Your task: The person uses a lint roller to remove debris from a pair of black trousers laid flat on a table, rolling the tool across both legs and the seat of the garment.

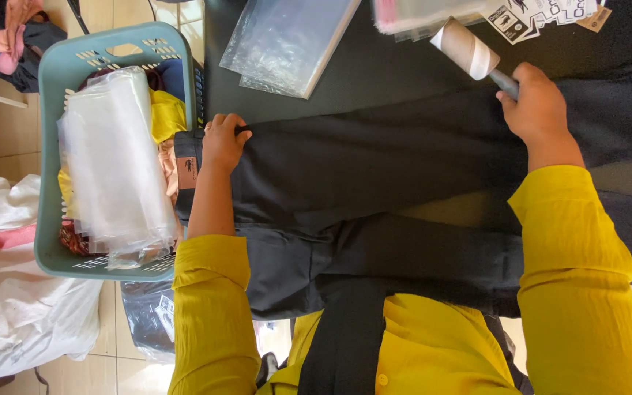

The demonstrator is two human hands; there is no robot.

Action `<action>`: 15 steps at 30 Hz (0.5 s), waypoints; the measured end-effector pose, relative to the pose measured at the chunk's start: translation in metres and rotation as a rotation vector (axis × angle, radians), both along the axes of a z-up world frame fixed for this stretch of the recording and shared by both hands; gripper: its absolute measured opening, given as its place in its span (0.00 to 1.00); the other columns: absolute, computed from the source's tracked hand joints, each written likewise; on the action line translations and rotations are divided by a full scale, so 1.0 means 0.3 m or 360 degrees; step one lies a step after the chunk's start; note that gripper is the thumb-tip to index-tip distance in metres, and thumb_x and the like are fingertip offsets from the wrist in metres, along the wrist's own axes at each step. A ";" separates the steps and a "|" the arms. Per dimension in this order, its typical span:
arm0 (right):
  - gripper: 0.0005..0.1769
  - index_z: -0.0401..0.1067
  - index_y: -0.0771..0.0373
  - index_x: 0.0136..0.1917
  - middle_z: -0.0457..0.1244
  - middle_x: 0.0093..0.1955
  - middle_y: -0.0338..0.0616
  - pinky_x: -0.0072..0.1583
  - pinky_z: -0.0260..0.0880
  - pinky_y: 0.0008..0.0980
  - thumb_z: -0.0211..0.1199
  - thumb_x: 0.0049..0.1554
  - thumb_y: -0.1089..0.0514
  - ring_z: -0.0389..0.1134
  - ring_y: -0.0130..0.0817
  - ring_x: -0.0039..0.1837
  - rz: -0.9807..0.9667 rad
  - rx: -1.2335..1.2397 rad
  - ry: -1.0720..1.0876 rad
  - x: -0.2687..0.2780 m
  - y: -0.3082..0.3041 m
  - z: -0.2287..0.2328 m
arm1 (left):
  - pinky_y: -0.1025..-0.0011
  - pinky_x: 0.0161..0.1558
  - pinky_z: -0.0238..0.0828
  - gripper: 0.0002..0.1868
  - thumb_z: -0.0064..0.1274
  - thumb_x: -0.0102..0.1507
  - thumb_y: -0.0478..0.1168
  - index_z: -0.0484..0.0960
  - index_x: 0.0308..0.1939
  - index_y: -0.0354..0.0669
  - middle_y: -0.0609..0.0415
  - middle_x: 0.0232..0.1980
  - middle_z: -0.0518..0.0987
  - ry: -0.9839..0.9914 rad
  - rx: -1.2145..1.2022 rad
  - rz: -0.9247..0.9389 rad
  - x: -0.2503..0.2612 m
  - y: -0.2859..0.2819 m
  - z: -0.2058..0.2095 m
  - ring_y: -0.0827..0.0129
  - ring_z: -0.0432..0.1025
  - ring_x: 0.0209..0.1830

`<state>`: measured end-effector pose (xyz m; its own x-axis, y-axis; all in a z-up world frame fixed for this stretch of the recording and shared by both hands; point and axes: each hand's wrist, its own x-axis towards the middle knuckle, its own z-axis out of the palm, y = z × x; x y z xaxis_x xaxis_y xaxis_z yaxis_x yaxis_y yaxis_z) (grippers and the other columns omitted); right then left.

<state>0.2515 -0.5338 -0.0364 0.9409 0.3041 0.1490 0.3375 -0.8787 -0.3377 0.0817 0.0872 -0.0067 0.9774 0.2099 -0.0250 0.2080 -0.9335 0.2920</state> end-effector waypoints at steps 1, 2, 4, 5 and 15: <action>0.15 0.63 0.66 0.53 0.63 0.52 0.57 0.45 0.63 0.56 0.69 0.65 0.59 0.65 0.62 0.51 -0.0002 0.0000 0.0000 0.001 -0.004 -0.009 | 0.44 0.45 0.67 0.10 0.56 0.69 0.45 0.77 0.51 0.48 0.47 0.55 0.70 0.0000 0.0000 -0.0002 0.002 -0.006 0.005 0.39 0.64 0.55; 0.15 0.63 0.66 0.53 0.63 0.52 0.56 0.44 0.63 0.56 0.70 0.65 0.60 0.65 0.61 0.49 -0.0026 0.0009 -0.0065 0.002 -0.008 -0.018 | 0.45 0.43 0.68 0.08 0.58 0.69 0.43 0.77 0.48 0.48 0.49 0.53 0.72 -0.0012 0.0002 0.0037 0.004 -0.011 0.011 0.41 0.65 0.55; 0.15 0.64 0.65 0.53 0.62 0.51 0.55 0.43 0.64 0.56 0.70 0.65 0.60 0.66 0.60 0.48 -0.0048 0.0022 -0.0134 -0.011 0.016 0.001 | 0.47 0.42 0.68 0.06 0.59 0.68 0.42 0.78 0.45 0.49 0.51 0.51 0.73 -0.0028 0.0007 0.0078 0.011 -0.037 0.025 0.43 0.65 0.55; 0.14 0.65 0.66 0.54 0.61 0.54 0.56 0.43 0.67 0.60 0.69 0.63 0.63 0.68 0.63 0.47 -0.0174 -0.0006 -0.0125 -0.028 0.045 0.025 | 0.46 0.43 0.69 0.08 0.60 0.66 0.40 0.77 0.47 0.50 0.50 0.53 0.72 -0.0041 0.0052 0.0118 0.012 -0.055 0.031 0.43 0.66 0.55; 0.28 0.59 0.37 0.76 0.58 0.65 0.55 0.55 0.76 0.56 0.48 0.65 0.56 0.72 0.59 0.57 0.0404 -0.0235 0.0714 -0.744 0.584 0.358 | 0.39 0.70 0.52 0.30 0.52 0.65 0.44 0.72 0.72 0.49 0.48 0.76 0.68 -0.0476 0.0319 -0.0190 -0.150 -0.659 0.013 0.50 0.63 0.75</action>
